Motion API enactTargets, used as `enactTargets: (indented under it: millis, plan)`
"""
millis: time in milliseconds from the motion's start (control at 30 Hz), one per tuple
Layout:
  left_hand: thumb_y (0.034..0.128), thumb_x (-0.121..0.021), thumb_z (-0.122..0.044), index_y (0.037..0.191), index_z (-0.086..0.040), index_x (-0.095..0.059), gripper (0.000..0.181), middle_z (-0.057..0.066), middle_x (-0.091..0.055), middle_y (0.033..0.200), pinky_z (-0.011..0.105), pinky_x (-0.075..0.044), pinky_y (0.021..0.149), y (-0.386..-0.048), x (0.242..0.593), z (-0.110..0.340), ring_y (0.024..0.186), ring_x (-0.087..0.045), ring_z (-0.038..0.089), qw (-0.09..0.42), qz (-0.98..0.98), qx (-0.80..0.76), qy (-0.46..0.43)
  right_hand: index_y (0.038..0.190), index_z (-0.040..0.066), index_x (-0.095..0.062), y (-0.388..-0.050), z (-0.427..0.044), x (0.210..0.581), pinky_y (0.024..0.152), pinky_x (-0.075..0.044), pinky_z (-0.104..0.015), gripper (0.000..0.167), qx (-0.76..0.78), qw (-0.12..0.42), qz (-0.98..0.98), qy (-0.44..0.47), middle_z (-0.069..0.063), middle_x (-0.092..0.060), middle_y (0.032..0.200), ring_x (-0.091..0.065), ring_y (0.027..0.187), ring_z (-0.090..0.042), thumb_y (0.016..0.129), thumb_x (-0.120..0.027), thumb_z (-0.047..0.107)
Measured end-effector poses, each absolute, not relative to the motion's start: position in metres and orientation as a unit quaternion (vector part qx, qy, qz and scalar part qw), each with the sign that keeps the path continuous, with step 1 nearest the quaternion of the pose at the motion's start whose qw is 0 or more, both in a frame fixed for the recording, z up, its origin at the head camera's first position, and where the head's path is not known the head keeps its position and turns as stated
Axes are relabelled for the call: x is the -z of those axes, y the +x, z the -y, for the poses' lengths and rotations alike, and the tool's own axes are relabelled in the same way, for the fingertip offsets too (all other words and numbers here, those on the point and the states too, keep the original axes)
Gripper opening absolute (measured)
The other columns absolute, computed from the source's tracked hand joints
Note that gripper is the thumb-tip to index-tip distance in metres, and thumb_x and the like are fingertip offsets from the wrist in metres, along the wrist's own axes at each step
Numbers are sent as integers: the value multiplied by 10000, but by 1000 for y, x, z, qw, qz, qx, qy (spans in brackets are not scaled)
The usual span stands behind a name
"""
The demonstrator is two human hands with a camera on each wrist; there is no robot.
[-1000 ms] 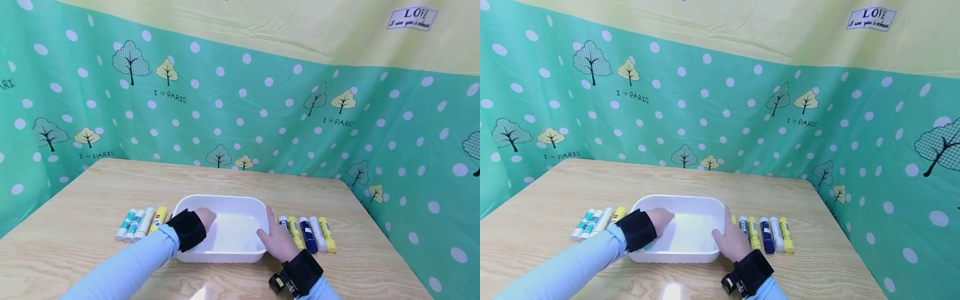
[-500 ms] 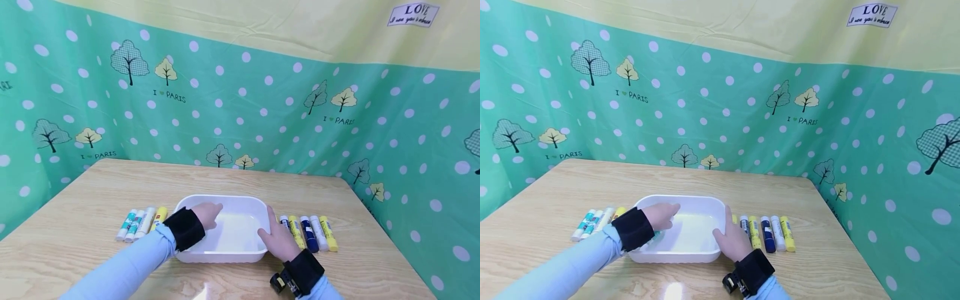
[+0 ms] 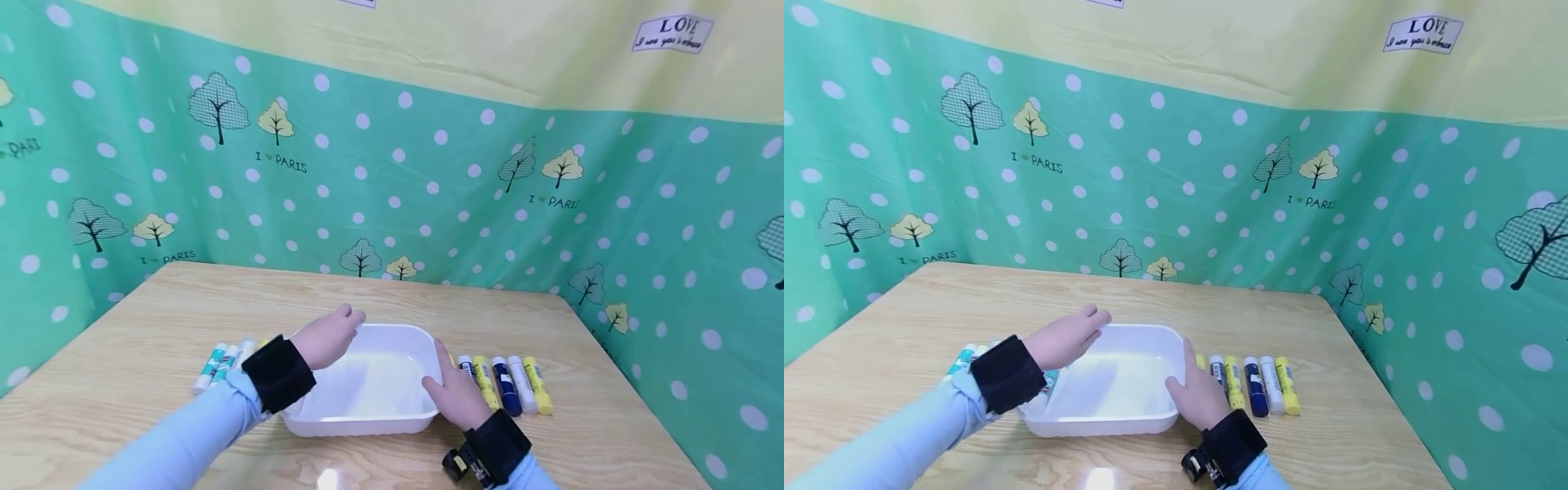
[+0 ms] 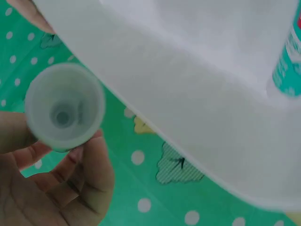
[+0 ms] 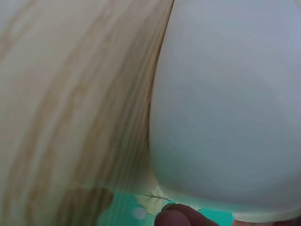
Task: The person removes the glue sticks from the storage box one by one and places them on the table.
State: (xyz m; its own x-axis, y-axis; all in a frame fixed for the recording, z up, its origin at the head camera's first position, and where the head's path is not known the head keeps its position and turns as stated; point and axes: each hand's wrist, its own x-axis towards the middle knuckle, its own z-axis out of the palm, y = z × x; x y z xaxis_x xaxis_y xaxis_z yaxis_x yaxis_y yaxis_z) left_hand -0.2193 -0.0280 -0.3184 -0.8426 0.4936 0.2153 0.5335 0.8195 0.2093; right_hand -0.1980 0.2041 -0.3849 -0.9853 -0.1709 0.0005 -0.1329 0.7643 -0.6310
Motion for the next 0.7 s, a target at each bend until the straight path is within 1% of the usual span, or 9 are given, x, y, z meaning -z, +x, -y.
enactTargets:
  millis: [100,133,233,333,433,500,600,667,700]
  plan:
    - [868,-439,-64,1026,-63,-483,165,50,-445,816,195,-370,510,-217,309,39,575,-429,104,112,942,148,-279,1387,110,-62,-197,-205,385,567,-430,-263,650,343,22,-935,-85,-242,-479,1183,-561,759,-166,845,-412,186]
    - [871,-433,-68,1044,-63,-484,181,50,-449,827,195,-382,522,-216,306,44,593,-441,104,119,941,152,-277,1386,108,-67,-197,-204,386,593,-441,-263,643,346,20,-934,-88,-240,-414,1256,-566,789,-169,843,-406,167]
    - [874,-427,-75,1130,-53,-472,261,76,-485,898,229,-435,594,-212,299,62,690,-496,135,128,944,163,-256,1385,97,-73,-196,-204,388,633,-457,-271,627,353,17,-931,-96,-241,-394,1272,-574,812,-166,839,-381,119]
    - [874,-427,-74,1155,-38,-464,286,111,-502,942,284,-466,644,-211,299,83,773,-537,189,132,950,165,-229,1384,91,-74,-196,-204,390,649,-462,-273,620,358,17,-928,-102,-246,-401,1264,-582,802,-155,834,-360,93]
    - [872,-424,-65,1148,-13,-466,284,142,-500,947,315,-473,640,-210,303,105,773,-542,217,132,956,163,-203,1384,89,-63,-197,-204,389,607,-457,-263,620,362,14,-926,-106,-255,-434,1229,-583,723,-137,832,-345,78]
    - [872,-419,-59,1147,5,-463,286,158,-492,943,325,-470,627,-211,306,119,750,-534,217,128,960,162,-187,1385,91,-45,-197,-204,388,542,-446,-265,623,364,17,-926,-103,-262,-509,1128,-566,612,-138,834,-336,76]
    - [873,-409,-53,1150,33,-449,293,193,-480,952,357,-467,633,-212,312,137,741,-528,234,118,966,160,-164,1385,86,-25,-196,-204,387,466,-411,-274,625,367,22,-925,-97,-254,-557,1025,-502,483,-136,838,-329,77]
    - [876,-402,-55,1162,40,-438,304,212,-475,967,379,-463,648,-213,317,147,753,-529,249,109,970,158,-147,1384,83,-24,-196,-203,387,450,-399,-276,624,365,23,-926,-93,-244,-570,986,-480,456,-135,839,-328,78]
    - [876,-400,-55,1164,41,-434,305,220,-471,970,385,-462,646,-214,319,152,749,-529,253,105,972,157,-140,1384,79,-28,-196,-203,388,453,-398,-274,622,364,21,-926,-92,-250,-559,1021,-483,463,-131,839,-329,78]
